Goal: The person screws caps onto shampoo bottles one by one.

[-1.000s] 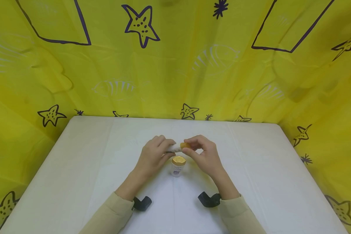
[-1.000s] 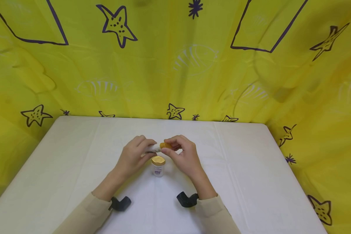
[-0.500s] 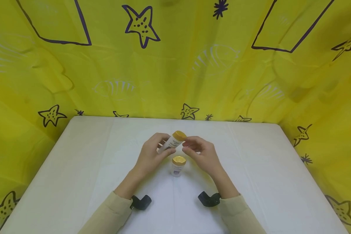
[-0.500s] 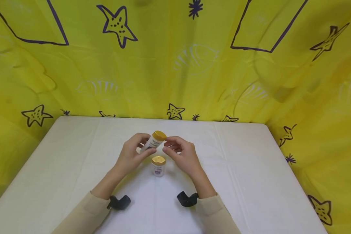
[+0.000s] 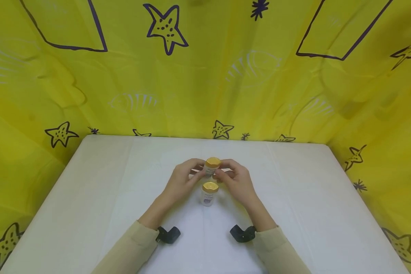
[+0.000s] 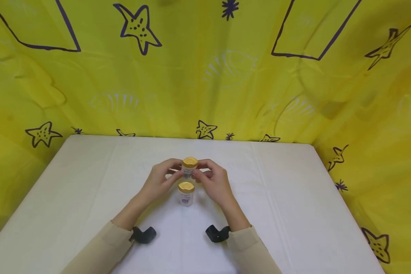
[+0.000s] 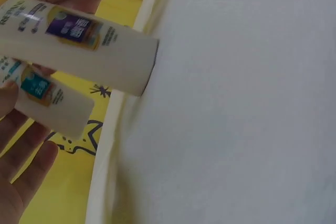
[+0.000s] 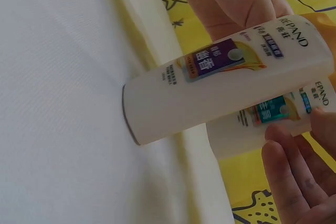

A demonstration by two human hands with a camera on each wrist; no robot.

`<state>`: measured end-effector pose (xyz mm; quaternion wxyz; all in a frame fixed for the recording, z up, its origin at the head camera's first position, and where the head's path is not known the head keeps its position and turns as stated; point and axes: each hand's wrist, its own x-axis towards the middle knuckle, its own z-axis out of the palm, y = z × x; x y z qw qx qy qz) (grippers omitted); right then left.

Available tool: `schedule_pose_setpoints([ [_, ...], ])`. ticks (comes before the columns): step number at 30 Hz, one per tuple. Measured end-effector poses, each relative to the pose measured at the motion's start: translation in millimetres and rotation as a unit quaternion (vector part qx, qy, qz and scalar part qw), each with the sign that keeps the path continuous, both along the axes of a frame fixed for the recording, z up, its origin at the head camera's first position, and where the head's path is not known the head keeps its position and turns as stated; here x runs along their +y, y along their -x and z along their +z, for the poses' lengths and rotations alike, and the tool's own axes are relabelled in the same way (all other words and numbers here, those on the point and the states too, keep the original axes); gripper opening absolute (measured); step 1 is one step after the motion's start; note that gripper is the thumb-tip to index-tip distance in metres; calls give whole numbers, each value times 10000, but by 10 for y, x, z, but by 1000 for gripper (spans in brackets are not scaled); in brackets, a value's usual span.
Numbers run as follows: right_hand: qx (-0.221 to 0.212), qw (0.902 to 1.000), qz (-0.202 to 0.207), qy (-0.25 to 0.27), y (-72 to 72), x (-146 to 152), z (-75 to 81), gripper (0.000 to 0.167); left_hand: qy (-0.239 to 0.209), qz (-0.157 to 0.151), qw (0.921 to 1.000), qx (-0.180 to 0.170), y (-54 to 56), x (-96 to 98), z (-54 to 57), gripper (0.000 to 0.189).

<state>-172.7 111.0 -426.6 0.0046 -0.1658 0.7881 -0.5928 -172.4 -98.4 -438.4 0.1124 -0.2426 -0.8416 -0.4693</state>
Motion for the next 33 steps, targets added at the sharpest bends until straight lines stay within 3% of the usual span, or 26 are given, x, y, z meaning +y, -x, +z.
schedule_pose_setpoints([
  [7,301,9984,-247,-420,11,30,-50,27,-98,116,9981,-593,28,70,-22,24],
  [13,332,9973,-185,-630,12,50,-81,28,-51,146,9954,-943,32,83,-50,27],
  [28,-272,9972,-146,-674,47,86,-111,40,-335,-270,9848,-1680,87,53,-93,43],
  [33,-510,9944,-39,-920,50,144,-93,47,-286,-199,9831,-1798,56,-71,-62,51],
])
